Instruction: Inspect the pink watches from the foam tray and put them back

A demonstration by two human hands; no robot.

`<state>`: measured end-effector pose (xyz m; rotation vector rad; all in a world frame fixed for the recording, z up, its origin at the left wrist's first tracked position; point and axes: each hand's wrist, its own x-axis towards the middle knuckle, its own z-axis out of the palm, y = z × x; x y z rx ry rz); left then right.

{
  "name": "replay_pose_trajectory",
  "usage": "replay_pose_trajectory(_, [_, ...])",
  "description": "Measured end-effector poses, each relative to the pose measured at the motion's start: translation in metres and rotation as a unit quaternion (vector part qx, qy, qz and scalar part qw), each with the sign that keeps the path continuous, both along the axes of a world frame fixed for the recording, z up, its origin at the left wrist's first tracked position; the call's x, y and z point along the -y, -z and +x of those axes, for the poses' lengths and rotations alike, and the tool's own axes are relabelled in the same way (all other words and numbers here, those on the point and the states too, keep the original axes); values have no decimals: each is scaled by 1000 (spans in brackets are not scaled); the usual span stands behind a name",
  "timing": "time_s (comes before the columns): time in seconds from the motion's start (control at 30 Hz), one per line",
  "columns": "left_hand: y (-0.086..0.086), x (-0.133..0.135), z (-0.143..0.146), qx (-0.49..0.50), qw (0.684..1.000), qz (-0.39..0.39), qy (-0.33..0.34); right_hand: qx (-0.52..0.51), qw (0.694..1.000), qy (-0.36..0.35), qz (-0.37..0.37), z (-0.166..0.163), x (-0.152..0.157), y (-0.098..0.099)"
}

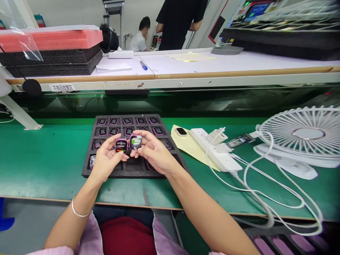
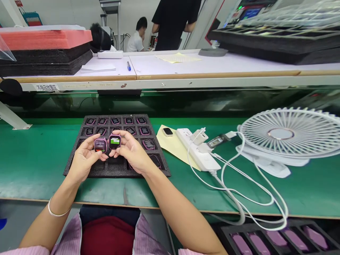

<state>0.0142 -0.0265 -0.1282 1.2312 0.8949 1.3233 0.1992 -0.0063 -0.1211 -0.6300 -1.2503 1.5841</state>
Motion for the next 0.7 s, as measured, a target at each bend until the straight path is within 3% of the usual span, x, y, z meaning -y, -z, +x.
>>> replay_pose_trajectory(0.23, [-3, 1, -1, 25, 999, -48, -4, 23, 999, 27, 0, 1, -1, 2])
replay_pose_trajectory(0.43, [-2, -2, 1, -28, 998, -22, -50, 51, 997, 46, -24, 0, -4, 5])
replay_pose_trajectory(0.7, [4, -4, 0, -24, 1000, -9, -1, -29, 994, -3, -103, -1, -8, 3])
